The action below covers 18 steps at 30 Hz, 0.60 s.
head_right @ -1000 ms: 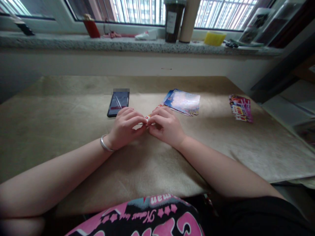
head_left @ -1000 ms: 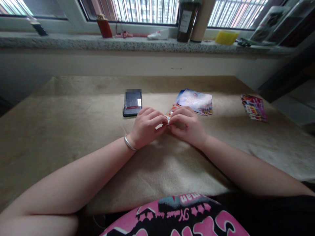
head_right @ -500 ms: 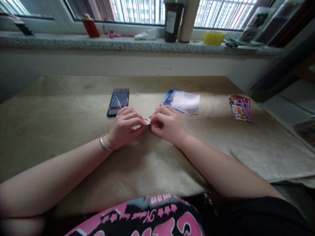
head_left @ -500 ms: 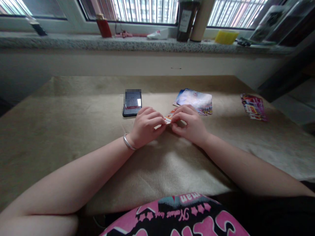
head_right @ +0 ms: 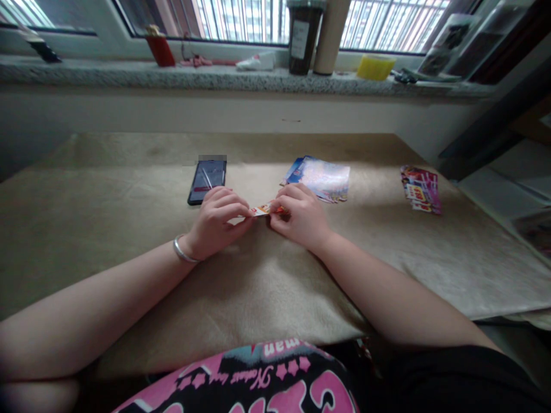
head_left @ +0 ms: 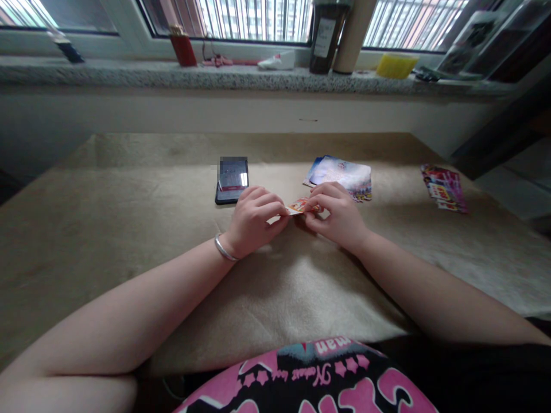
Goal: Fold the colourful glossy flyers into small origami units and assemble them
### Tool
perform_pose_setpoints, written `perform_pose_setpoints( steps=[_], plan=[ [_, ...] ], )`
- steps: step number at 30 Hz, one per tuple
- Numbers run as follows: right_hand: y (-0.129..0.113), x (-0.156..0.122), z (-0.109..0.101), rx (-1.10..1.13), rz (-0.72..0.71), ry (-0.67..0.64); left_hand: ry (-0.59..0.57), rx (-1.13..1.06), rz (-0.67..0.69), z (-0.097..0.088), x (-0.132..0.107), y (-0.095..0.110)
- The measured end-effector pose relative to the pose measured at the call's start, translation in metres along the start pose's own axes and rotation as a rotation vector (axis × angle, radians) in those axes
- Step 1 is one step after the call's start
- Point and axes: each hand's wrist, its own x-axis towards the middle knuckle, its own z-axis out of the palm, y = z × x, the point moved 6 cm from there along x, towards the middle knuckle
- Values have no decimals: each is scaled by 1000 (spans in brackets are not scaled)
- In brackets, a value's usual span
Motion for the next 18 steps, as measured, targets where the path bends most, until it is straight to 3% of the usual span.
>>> perform_pose_setpoints(
  steps=[6, 11, 18],
  plan=[
    [3, -2, 2, 1, 3, -22, -43, -31, -24, 2, -1, -2],
    [5, -2, -2, -51, -15, -7, -124, -110, -89, 11, -8, -16],
    [10, -3, -5, -5, -32, -16, -14, -235, -204, 9, -12, -31]
  ],
)
